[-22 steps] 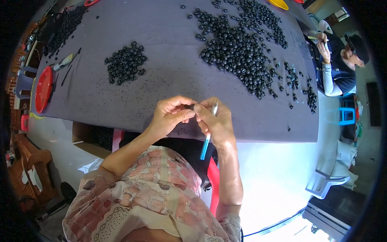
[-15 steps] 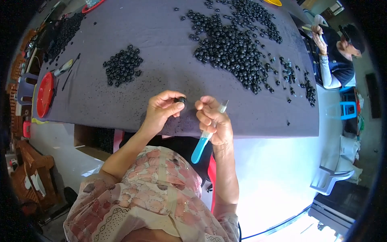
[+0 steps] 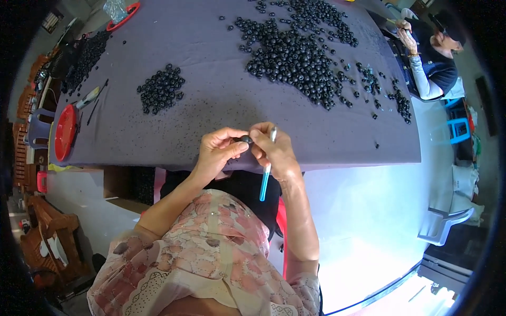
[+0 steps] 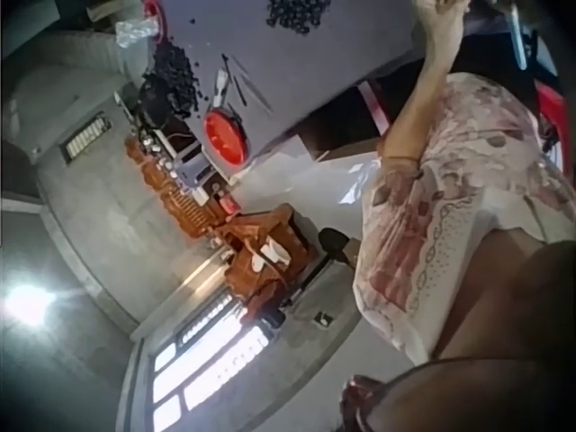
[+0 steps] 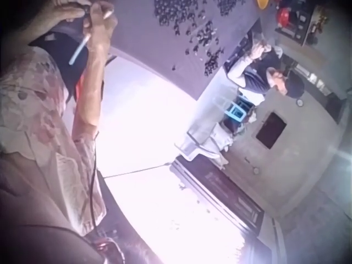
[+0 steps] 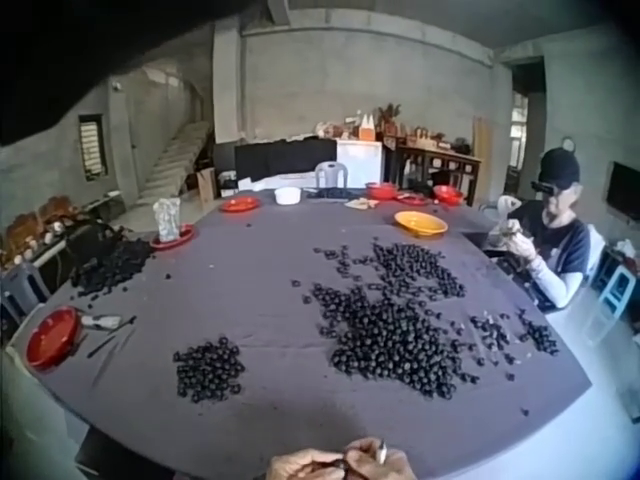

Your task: The person trims small black rubber pieces one at a time using a small blade, scraping excess material from each piece before placing it into a pile on the table.

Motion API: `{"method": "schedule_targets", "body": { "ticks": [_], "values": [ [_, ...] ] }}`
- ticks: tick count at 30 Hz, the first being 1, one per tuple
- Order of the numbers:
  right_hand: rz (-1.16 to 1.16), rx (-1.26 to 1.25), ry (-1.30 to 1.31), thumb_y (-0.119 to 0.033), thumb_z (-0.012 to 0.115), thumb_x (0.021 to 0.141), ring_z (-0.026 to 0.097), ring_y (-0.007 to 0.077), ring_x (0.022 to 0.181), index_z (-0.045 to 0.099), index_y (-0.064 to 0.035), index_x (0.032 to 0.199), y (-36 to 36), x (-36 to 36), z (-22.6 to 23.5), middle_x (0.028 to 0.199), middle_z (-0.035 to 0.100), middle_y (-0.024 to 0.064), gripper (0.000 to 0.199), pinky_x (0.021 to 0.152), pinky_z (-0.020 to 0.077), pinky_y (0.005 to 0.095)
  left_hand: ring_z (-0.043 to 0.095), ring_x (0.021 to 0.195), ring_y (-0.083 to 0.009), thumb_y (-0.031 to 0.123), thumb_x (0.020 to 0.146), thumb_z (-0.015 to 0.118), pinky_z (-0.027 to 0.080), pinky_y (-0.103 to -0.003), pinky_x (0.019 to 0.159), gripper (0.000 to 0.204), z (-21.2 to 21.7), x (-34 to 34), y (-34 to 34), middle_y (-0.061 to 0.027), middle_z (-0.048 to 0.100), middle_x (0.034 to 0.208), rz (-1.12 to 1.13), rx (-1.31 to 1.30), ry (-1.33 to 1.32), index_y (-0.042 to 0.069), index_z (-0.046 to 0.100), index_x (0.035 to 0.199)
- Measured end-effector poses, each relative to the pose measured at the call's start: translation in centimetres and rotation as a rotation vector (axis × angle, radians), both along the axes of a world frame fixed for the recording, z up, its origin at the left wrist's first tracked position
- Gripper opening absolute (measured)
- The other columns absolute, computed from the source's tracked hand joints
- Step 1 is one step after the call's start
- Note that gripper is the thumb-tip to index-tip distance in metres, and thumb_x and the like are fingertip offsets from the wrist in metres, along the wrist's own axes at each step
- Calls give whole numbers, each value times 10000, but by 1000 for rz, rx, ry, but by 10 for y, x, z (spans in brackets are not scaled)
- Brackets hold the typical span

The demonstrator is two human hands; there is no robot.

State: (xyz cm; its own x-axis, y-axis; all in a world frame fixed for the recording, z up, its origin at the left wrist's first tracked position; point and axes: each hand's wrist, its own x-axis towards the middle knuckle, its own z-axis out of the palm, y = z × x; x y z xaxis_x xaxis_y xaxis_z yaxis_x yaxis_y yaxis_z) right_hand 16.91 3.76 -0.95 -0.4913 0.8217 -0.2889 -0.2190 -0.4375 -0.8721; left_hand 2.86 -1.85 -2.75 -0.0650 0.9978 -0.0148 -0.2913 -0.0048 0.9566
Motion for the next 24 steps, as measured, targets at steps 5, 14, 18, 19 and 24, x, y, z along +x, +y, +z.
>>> {"method": "schedule_targets", "body": {
  "ticks": [5, 14, 18, 19, 24],
  "values": [
    [58, 34, -43, -159, 549, 792, 353, 51, 380, 493, 1, 819, -6, -4, 6, 533, 455, 26, 173, 312, 241, 167, 477, 625, -45, 16, 760, 589, 396, -180, 543, 160, 2, -2, -6, -18, 559, 745, 29, 130, 50, -15, 566, 915],
    [-10, 113, -51, -91, 571, 758, 346, 45, 380, 495, 2, 825, -13, -8, 8, 536, 455, 16, 137, 318, 247, 174, 485, 596, -65, 22, 762, 583, 414, -194, 536, 173, 7, -2, -12, -35, 566, 742, 46, 44, -73, 8, 573, 934],
    [-43, 210, -72, -40, 603, 730, 358, 31, 396, 503, -23, 827, -17, -8, 14, 541, 462, -3, 140, 330, 248, 171, 505, 584, -108, 38, 775, 564, 425, -220, 542, 151, 7, -10, -7, -46, 567, 735, 5, -87, -312, 22, 580, 924],
    [-54, 204, -76, -40, 603, 730, 358, 31, 396, 503, -23, 827, -19, -10, 16, 541, 462, -3, 140, 330, 248, 171, 508, 593, -110, 38, 774, 565, 427, -222, 545, 146, 8, -11, -6, -48, 568, 738, -9, -86, -331, 23, 581, 919],
    [-242, 463, -71, 32, 593, 720, 454, 17, 523, 513, -37, 816, -25, -17, 22, 632, 517, -23, 143, 433, 333, 151, 538, 696, -128, 3, 786, 532, 440, -248, 613, 199, 24, -7, 3, -77, 581, 799, -71, 14, -322, 1, 550, 985]
  ]
}}
